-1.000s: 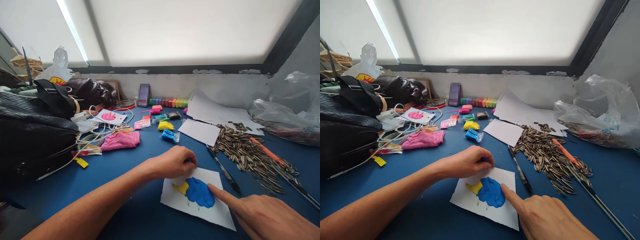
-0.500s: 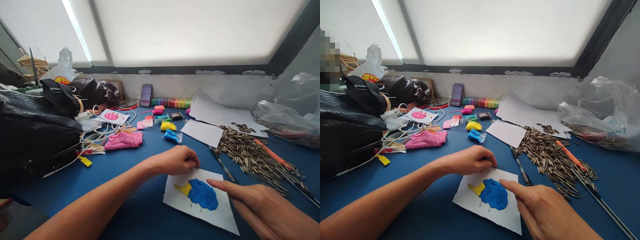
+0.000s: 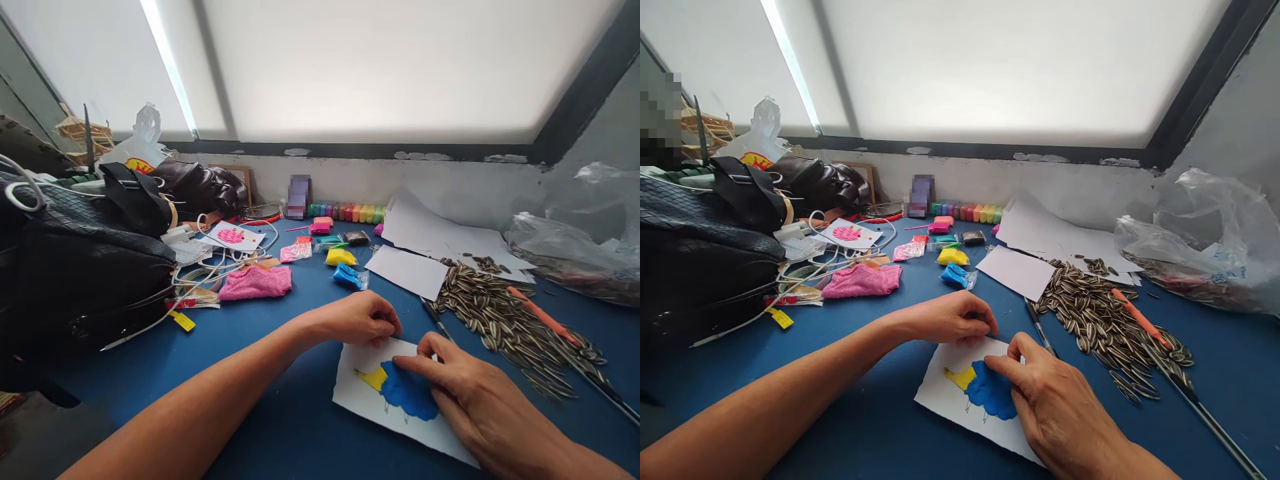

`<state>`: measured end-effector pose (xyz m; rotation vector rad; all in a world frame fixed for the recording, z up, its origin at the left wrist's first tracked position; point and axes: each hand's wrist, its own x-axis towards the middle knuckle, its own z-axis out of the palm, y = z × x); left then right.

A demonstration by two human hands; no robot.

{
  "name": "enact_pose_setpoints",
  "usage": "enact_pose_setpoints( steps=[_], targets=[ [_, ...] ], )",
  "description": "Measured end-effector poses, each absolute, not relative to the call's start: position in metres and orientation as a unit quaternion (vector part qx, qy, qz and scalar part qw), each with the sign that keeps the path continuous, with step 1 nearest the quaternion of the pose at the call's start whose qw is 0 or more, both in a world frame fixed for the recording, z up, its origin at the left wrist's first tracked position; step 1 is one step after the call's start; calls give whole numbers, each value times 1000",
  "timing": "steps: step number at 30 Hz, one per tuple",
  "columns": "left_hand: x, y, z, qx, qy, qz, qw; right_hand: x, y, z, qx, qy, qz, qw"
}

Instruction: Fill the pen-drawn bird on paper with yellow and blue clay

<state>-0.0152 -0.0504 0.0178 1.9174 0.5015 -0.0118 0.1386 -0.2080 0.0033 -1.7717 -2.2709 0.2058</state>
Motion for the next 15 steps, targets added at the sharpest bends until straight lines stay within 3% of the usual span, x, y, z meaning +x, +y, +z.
enact_pose_setpoints(
  steps=[15],
  targets=[
    [-16,-50,18,819,198,0,539,138,-205,11,-585,-806,44,81]
  ],
)
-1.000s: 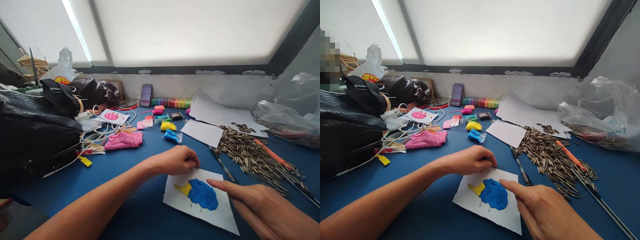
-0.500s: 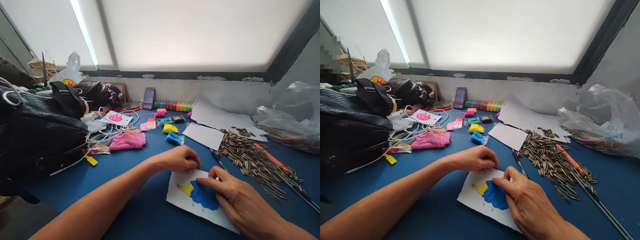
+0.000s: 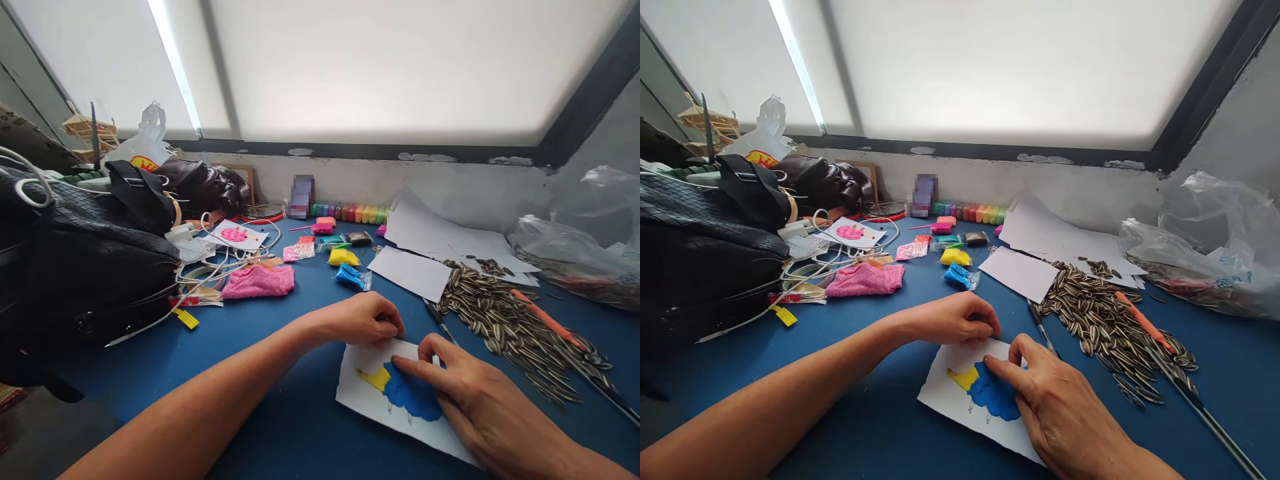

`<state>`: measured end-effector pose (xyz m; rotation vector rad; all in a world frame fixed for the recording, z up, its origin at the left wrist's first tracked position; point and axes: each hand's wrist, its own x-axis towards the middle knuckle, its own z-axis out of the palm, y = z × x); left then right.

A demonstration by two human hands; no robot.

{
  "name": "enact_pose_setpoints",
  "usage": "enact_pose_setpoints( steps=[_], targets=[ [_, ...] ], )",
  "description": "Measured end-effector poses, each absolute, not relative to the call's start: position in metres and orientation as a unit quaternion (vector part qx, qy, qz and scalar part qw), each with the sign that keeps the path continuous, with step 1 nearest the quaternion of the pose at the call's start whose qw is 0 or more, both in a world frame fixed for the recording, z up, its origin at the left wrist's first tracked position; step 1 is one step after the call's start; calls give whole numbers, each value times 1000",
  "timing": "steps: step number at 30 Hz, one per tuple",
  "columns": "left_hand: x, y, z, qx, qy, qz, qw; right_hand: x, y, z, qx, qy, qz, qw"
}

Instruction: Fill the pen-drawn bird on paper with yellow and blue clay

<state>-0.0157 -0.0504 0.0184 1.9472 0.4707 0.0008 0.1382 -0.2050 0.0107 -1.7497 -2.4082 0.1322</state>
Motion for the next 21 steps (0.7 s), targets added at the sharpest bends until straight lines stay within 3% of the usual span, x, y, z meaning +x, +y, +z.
enact_pose_setpoints(
  steps=[14,21],
  targets=[
    [-16,-52,21,821,209,-3,532,131,-218,20,-451,-878,-86,132],
    [-16,-50,18,834,196,1,515,128,-218,15,-442,-883,-97,127]
  ],
)
